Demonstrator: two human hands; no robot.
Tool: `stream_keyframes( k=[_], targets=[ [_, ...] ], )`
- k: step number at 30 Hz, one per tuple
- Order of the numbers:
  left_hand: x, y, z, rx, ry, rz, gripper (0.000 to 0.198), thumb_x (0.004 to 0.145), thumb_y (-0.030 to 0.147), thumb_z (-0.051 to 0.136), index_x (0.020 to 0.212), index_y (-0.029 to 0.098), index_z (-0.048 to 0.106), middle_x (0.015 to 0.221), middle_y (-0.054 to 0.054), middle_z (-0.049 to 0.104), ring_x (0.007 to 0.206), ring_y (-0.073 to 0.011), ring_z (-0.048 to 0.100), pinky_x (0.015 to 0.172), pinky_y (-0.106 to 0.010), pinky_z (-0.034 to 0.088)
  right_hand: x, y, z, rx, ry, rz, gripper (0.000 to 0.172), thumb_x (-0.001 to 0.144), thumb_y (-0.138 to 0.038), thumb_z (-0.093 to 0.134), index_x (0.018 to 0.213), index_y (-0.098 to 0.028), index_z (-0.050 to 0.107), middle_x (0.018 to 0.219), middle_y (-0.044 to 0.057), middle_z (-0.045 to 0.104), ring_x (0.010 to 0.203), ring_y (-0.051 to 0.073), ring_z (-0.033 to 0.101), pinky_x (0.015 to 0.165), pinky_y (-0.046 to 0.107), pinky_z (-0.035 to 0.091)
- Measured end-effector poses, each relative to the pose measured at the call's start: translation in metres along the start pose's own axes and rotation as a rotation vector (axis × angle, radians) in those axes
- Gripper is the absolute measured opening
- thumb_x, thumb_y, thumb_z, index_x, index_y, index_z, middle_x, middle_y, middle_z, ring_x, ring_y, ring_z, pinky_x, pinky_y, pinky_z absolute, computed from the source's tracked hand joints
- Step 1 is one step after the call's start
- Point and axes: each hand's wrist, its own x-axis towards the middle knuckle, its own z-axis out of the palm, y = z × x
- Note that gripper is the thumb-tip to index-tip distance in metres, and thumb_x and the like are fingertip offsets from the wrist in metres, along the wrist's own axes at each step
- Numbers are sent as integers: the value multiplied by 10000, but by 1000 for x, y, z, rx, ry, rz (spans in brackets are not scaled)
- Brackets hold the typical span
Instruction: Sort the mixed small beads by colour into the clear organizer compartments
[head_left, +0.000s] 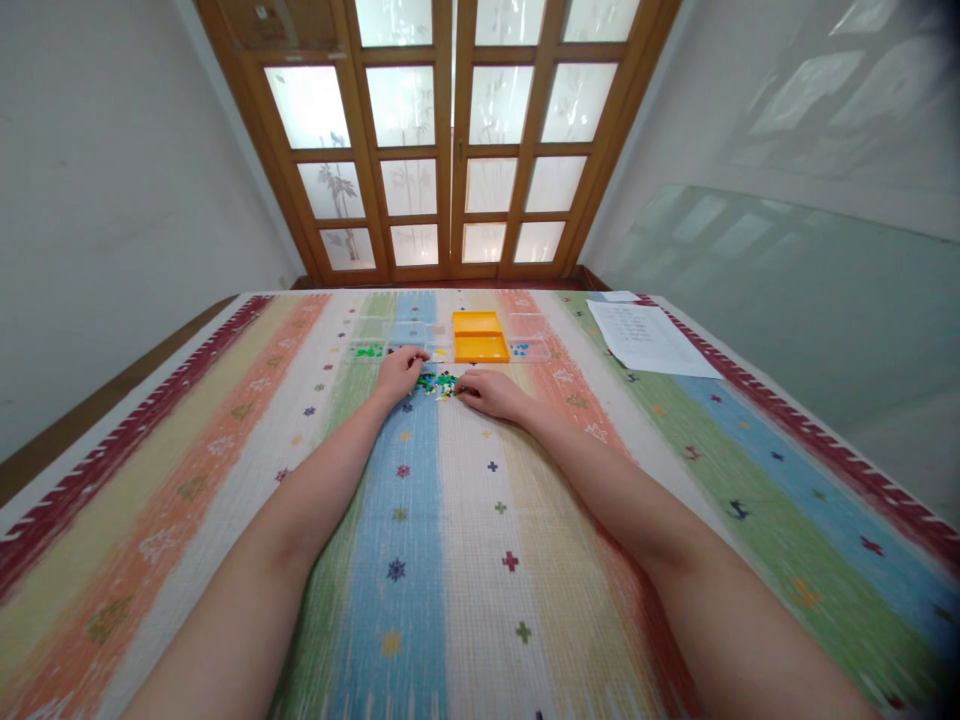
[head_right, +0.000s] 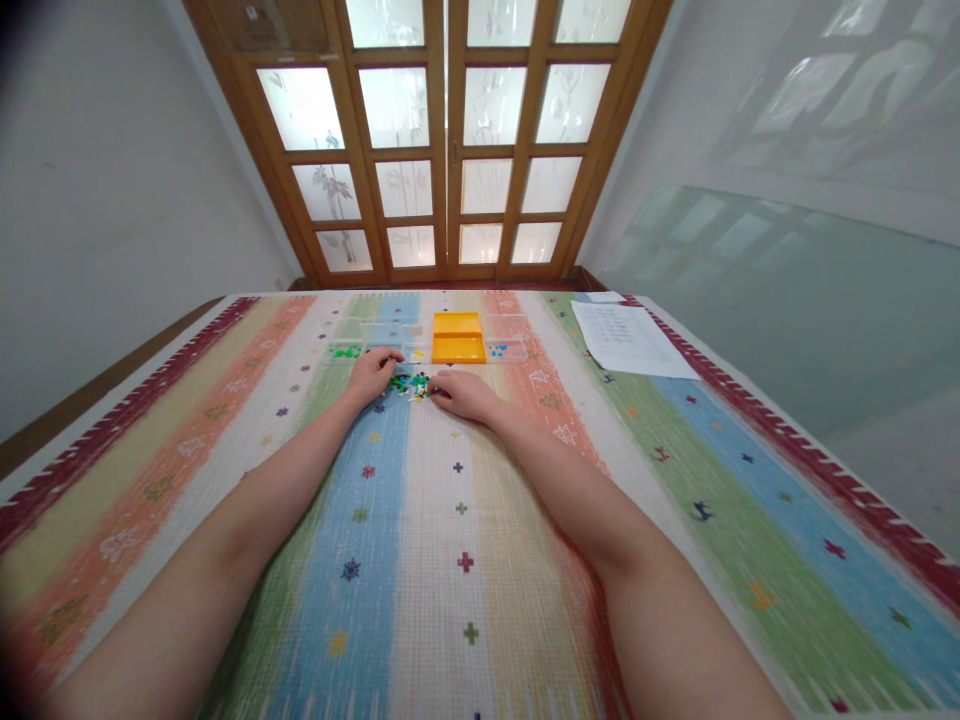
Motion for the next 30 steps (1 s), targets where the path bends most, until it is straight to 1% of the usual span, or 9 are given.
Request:
stream_keyframes(
  k=[3,7,10,13,15,18,23,27,30],
  targets=[
    [0,0,0,-10,0,0,222,797,152,577,849,234,776,817,-47,696,801,-223,596,875,-362,473,0,-4,0,2,4,8,160,988,-258,577,1042,-233,726,992,57,717,920,201,623,794,276,410],
    [0,0,1,-33,16,-22,210,778,157,588,832,240,774,832,-47,702,817,-227,599,872,-355,478,1,-9,-1,-9,15,30,150,989,-242,568,995,-218,716,984,69,709,918,201,615,788,275,408],
    [1,-3,1,-3,21,-12,228,793,168,568,861,236,774,876,-51,720,840,-230,610,885,-353,478,2,-9,-1,49,97,71,136,969,-238,561,966,-203,692,951,66,705,862,193,608,754,271,411],
    [3,-7,-1,57,16,0,263,823,172,532,901,229,776,905,-51,734,851,-230,622,889,-349,477,3,-7,0,184,195,176,118,937,-232,549,953,-202,662,852,30,693,746,169,591,688,256,410],
    [5,-10,-2,74,15,-14,269,829,168,525,909,225,776,923,-52,742,871,-232,633,892,-344,478,6,-7,0,252,259,228,123,908,-214,539,955,-200,652,832,19,690,726,163,591,681,252,421],
    [6,-12,-3,53,28,-30,260,820,159,537,900,222,777,950,-55,752,897,-234,642,902,-343,480,13,-5,-1,259,317,240,157,870,-179,534,955,-200,664,878,29,707,778,171,610,723,261,442],
    [8,-18,-4,37,44,-42,261,826,164,538,906,226,778,955,-54,754,898,-232,645,907,-347,481,33,7,-2,180,340,197,212,855,-136,543,976,-201,705,986,56,731,903,200,637,833,298,464],
    [8,-19,-7,62,24,-48,260,841,170,534,928,216,775,966,-65,759,879,-234,647,901,-362,485,51,17,0,104,367,202,223,894,-161,559,1039,-206,722,1066,80,731,1012,236,633,923,348,471],
    [8,-17,-9,84,31,-51,265,845,167,527,926,216,774,952,-57,759,868,-228,650,879,-346,489,63,19,3,58,386,219,265,921,-172,552,1123,-202,721,1126,100,724,1083,258,616,980,382,461]
  ],
)
